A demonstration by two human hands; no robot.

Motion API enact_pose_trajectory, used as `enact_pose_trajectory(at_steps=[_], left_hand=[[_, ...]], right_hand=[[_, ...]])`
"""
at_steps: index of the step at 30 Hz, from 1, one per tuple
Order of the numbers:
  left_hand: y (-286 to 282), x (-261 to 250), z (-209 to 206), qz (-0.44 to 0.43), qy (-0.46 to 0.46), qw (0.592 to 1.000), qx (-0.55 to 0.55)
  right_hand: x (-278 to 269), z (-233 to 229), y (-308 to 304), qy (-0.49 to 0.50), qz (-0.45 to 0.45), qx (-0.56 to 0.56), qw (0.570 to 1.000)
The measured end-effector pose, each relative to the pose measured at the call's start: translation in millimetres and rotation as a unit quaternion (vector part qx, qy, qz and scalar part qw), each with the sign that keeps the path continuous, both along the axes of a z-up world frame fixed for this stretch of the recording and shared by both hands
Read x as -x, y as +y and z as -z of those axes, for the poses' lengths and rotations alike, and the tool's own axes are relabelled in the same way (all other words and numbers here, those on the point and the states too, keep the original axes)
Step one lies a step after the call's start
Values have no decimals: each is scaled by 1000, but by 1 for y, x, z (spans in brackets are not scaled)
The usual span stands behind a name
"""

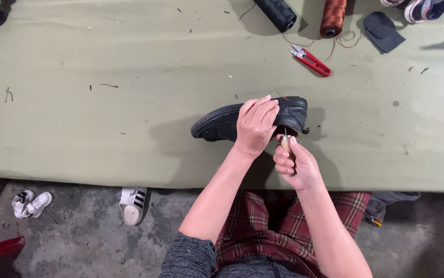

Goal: Hand-sewing a leather shoe using a stitching awl and thread at a workbench

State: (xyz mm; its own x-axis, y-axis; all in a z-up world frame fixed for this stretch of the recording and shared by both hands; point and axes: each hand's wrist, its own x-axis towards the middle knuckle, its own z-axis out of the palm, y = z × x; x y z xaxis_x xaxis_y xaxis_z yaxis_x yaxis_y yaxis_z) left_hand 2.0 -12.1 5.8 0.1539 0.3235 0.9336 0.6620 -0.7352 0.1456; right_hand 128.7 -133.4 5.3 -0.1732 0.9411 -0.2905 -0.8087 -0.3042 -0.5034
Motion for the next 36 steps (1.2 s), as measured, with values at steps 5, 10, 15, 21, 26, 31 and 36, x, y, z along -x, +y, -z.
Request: enact_pose_trajectory(at_steps=[5,10,15,21,26,31,36], left_hand=[[0,0,3,3,-7,1000,-3],[1,0,5,-1,-3,1000,2],[3,-1,10,1,-8,1000,5],[2,0,14,10,-5,1000,26],[1,1,11,19,-9,999,37],[3,3,10,23,-5,999,43],[4,2,6,16,-13,999,44]], right_hand=[[7,19,-3,-334,86,-16,938],[9,9,-5,-738,129,-83,657],[13,17,-5,-848,210,-173,456],[8,19,-5,-707,117,-20,697],[1,-3,-3,-178,38,-19,983],[-7,11,1,-7,-15,-29,999],[-1,9,2,-60,3,-20,998]])
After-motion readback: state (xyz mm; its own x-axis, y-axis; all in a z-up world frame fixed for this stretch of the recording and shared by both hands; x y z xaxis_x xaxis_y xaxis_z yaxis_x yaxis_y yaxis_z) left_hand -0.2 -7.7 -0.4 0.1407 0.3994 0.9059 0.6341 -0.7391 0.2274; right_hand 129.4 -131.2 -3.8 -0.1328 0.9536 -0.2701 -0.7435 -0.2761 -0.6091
